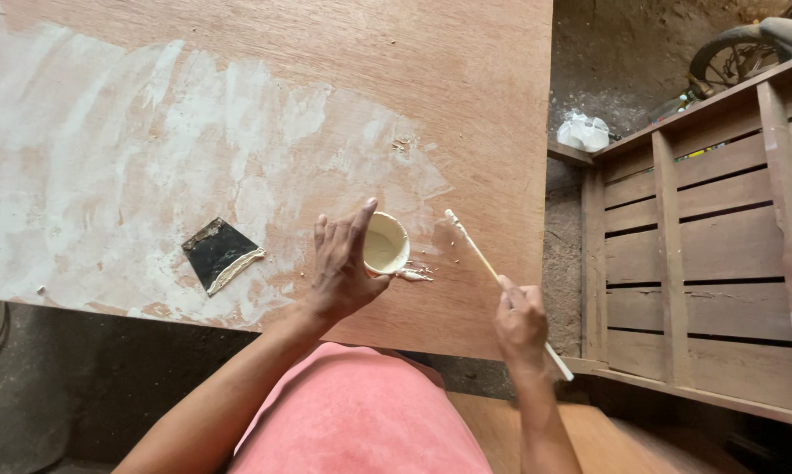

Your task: The person applies wood putty to a plywood board using a metal scraper and a small stick. They spread the white substance across the surface by hand and tool, occasionally using a piece of sandpaper to smooth the area before applying more putty from a cup.

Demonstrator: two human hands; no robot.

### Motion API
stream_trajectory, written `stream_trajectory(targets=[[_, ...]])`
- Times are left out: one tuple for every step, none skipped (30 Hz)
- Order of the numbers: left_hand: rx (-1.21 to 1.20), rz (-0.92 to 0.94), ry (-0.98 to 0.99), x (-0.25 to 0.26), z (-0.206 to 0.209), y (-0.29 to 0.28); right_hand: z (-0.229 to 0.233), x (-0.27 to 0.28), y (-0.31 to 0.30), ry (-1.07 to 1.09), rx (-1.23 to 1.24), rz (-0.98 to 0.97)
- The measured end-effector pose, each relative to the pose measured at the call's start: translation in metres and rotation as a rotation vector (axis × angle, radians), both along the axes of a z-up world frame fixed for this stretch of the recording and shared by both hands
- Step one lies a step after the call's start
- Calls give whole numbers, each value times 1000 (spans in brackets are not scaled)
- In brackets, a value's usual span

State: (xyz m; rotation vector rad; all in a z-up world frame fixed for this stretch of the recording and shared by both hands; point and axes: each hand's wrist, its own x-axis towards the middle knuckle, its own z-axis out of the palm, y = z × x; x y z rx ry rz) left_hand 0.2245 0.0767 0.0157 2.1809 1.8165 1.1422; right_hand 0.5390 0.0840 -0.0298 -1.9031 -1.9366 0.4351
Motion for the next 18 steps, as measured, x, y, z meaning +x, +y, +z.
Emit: stream_trajectory(targets=[[-21, 3, -11, -2, 3, -1, -16, -1, -3, -78, 115, 49], [-42, 7, -22, -4, 6, -1, -30, 0, -7, -155, 230, 98], [-64, 10, -32, -5, 8, -1, -42, 4, -12, -161, 266, 109], [-73, 14, -36, -7, 10, 0, -51, 9, -16, -167, 302, 121], [-87, 18, -41, -9, 11, 0, -58, 14, -21, -175, 335, 133], [-100, 23, -46, -11, 12, -1, -62, 21, -22, -182, 289, 109], [-105, 23, -51, -13, 12, -2, -64, 31, -22, -190, 245, 83], [-110, 24, -56, -15, 12, -5, -63, 38, -25, -198, 201, 57], [-106, 25, -60, -17, 12, -4, -61, 43, -27, -161, 259, 58], [-105, 21, -60, -18, 12, -4, -56, 49, -31, -123, 317, 60], [-101, 23, -60, -19, 12, -6, -51, 52, -32, -83, 378, 66], [-97, 25, -59, -21, 12, -6, -45, 54, -32, -86, 373, 60], [-92, 29, -61, -23, 11, -7, -41, 55, -36, -87, 361, 52], [-88, 34, -63, -24, 10, -8, -40, 54, -36, -88, 349, 44], [-90, 31, -67, -23, 8, -11, -43, 53, -38, -104, 315, 44], [-85, 28, -71, -24, 6, -14, -48, 50, -35, -121, 280, 43], [-72, 21, -76, -24, 5, -13, -53, 49, -32, -138, 252, 39], [-59, 14, -81, -24, 4, -12, -57, 48, -33, -176, 282, 64]])
